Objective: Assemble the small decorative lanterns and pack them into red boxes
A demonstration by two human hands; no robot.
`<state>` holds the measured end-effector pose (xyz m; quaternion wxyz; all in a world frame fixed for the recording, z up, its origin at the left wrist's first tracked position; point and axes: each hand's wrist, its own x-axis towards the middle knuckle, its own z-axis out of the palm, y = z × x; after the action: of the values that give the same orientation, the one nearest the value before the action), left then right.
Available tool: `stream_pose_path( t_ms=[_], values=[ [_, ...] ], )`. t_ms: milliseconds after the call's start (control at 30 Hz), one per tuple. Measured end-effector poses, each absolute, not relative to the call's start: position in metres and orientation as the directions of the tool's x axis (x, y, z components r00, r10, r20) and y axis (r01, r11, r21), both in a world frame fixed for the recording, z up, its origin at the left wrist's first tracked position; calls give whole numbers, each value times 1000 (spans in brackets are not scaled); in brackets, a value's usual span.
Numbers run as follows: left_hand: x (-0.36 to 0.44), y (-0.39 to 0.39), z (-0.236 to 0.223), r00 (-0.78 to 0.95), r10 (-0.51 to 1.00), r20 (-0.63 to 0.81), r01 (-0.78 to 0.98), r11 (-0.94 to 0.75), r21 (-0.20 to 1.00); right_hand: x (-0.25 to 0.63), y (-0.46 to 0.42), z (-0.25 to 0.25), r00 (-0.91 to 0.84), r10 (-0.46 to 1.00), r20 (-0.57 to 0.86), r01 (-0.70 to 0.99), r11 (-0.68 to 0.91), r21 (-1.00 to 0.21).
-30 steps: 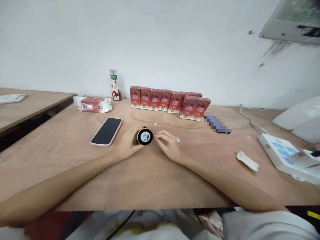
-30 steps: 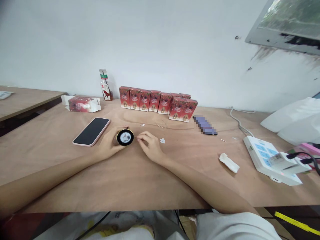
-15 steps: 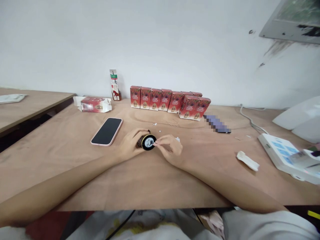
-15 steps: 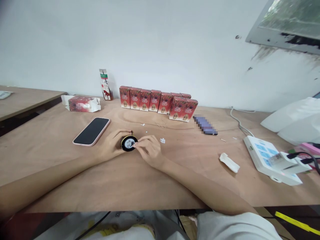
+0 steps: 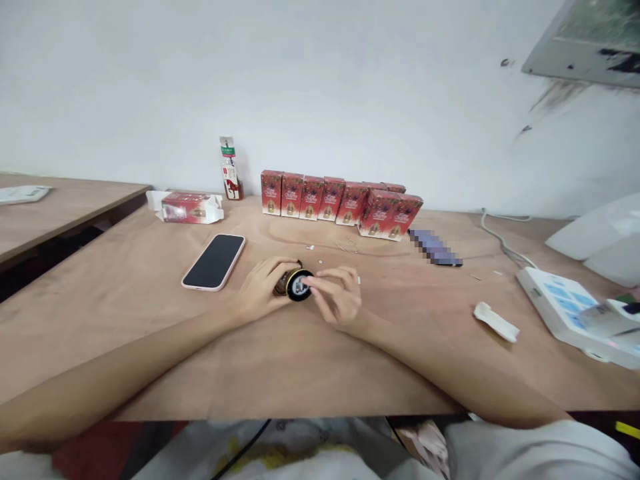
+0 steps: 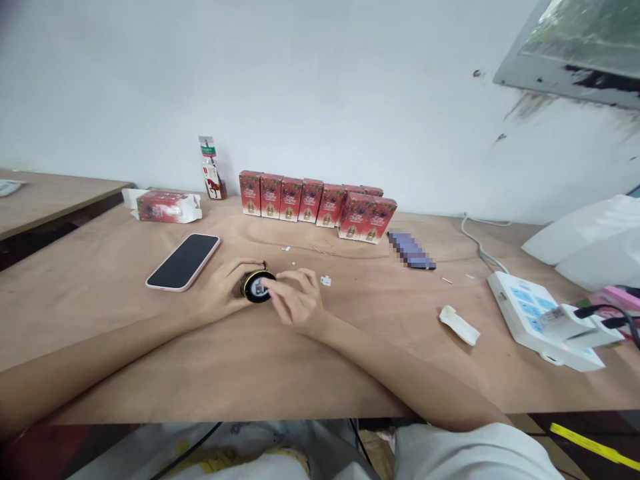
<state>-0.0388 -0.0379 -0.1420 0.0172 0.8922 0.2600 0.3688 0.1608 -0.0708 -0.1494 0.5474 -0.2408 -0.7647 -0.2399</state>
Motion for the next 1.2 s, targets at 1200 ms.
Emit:
stream_pose_path(
  t_ms=[1200],
  values=[
    [-38, -37, -143, 600, 456, 658, 452, -871, 192, 169, -69, -147, -344, 33, 938, 524, 836, 163]
  ],
)
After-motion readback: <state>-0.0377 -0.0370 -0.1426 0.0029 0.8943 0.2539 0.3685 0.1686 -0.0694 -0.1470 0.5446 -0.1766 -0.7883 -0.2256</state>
